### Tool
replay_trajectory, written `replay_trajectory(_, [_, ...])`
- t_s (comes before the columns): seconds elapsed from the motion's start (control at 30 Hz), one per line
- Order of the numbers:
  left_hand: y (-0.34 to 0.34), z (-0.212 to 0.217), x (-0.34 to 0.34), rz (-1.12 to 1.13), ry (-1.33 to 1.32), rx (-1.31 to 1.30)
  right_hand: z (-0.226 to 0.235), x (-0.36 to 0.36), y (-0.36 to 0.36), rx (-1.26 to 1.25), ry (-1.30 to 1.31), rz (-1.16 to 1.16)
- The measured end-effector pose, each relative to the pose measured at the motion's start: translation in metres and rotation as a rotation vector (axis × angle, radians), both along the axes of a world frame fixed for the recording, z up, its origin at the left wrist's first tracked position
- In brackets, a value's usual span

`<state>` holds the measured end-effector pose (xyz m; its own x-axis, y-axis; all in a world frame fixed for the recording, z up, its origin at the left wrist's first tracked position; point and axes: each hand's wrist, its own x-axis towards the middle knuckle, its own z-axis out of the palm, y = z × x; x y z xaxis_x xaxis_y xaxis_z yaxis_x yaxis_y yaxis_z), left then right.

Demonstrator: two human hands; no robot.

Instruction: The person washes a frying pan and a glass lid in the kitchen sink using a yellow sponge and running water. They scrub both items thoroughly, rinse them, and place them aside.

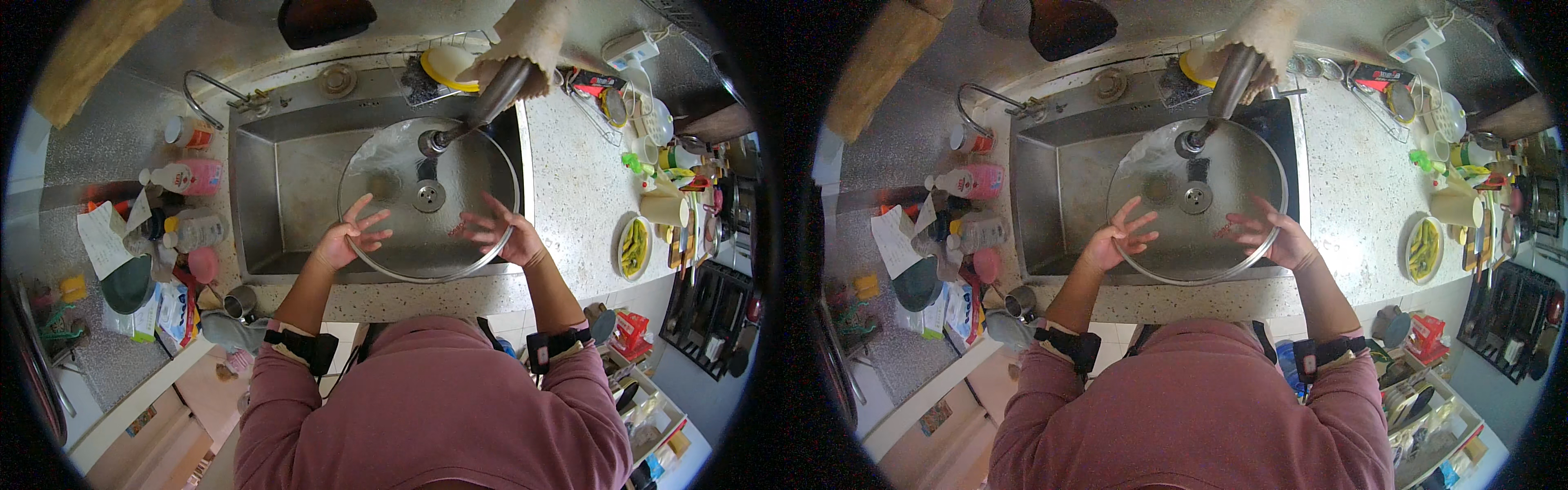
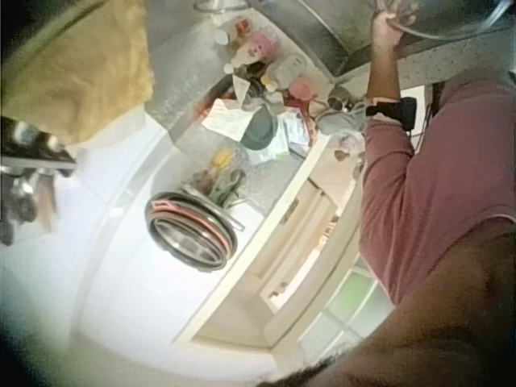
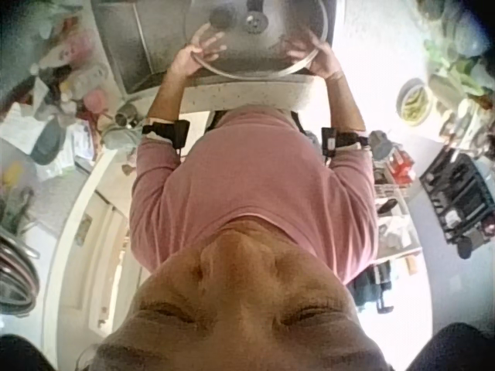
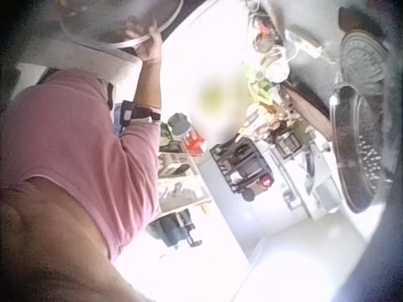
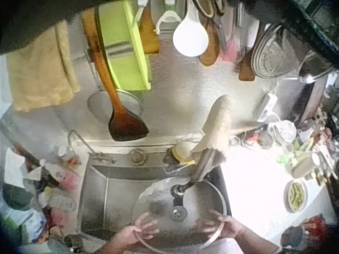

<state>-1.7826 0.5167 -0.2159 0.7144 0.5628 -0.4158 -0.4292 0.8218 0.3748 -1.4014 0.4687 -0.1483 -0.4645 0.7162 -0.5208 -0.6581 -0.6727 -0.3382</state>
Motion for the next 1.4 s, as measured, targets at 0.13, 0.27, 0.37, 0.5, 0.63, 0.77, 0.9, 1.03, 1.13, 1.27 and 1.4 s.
replay_trajectory(0.13, [0.015, -0.012, 0.002, -0.109, -0.071, 0.020, 0.021, -0.009, -0.008, 0.014, -0.104, -0.005])
replay_trajectory(0.27, [0.017, -0.022, 0.012, 0.024, -0.012, -0.158, 0.033, -0.034, -0.028, -0.004, -0.257, -0.095])
replay_trajectory(0.37, [-0.001, -0.022, 0.022, 0.226, 0.105, -0.293, 0.034, -0.053, -0.036, -0.035, -0.332, -0.162])
replay_trajectory(0.5, [-0.037, -0.014, 0.039, 0.226, 0.083, -0.331, 0.026, -0.085, -0.039, -0.081, -0.450, -0.307])
replay_trajectory(0.63, [-0.053, -0.012, 0.062, 0.277, 0.044, -0.401, 0.013, -0.110, -0.041, -0.064, -0.555, -0.398])
replay_trajectory(0.77, [-0.052, -0.017, 0.070, 0.353, -0.014, -0.352, 0.007, -0.124, -0.051, -0.004, -0.550, -0.415])
replay_trajectory(0.9, [-0.050, -0.017, 0.057, 0.391, -0.029, -0.269, 0.005, -0.120, -0.057, 0.041, -0.523, -0.344])
replay_trajectory(1.03, [-0.047, -0.007, 0.034, 0.386, 0.125, -0.108, 0.000, -0.093, -0.054, -0.006, -0.503, -0.181])
replay_trajectory(1.13, [-0.042, 0.002, 0.019, 0.378, 0.224, -0.008, -0.006, -0.069, -0.045, -0.040, -0.382, -0.273])
replay_trajectory(1.27, [-0.041, 0.005, 0.010, 0.369, 0.292, 0.041, -0.016, -0.043, -0.023, -0.039, -0.316, -0.183])
replay_trajectory(1.4, [-0.042, -0.001, 0.004, 0.364, 0.340, 0.000, -0.017, -0.037, -0.007, -0.064, -0.241, -0.086])
